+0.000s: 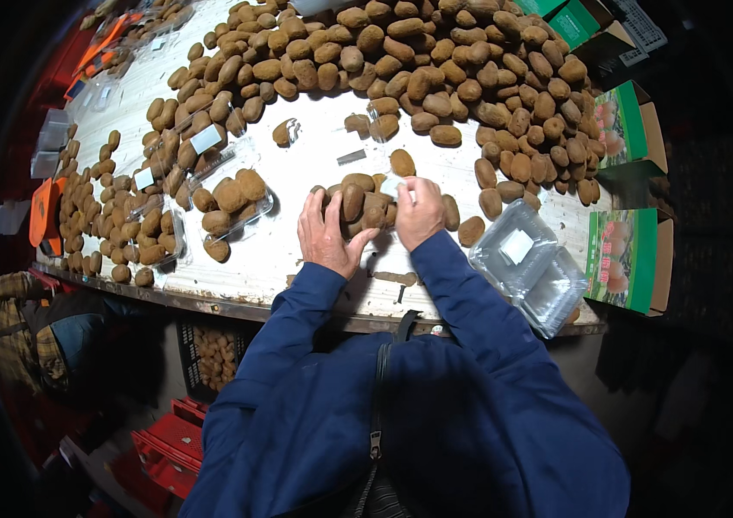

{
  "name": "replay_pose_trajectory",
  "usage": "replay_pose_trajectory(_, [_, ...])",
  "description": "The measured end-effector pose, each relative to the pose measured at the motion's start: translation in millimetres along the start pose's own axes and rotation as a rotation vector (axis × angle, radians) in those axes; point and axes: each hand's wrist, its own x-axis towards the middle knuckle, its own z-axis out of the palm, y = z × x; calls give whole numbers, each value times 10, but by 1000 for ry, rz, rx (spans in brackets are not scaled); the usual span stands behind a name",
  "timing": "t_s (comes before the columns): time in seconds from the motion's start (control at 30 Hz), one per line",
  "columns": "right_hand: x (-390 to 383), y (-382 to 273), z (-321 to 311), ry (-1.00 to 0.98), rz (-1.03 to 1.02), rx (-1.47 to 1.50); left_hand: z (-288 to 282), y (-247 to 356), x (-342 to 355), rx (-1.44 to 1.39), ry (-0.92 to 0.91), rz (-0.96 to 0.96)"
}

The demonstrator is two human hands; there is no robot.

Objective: The person picks kiwis from a large pile on a table and places them into clear plastic trays. They arrange the fruit by hand, then close the tray lids and set the filled trays aside. The process repeats continuously with multiple trays being filled.

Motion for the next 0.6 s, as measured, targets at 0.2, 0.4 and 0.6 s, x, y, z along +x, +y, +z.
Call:
replay_pose_trajectory(0.2, [-76,92,-293,-121,374,293,71,70,63,-4,73,-100])
replay_pose_trajectory(0.4, [-308,-33,-284,-240,589,559,78,-22,193,-23,104,-202])
replay_pose_trajectory(0.6, [-479,-124,-241,-337,676,617,122,-107,86,-89,64,-166])
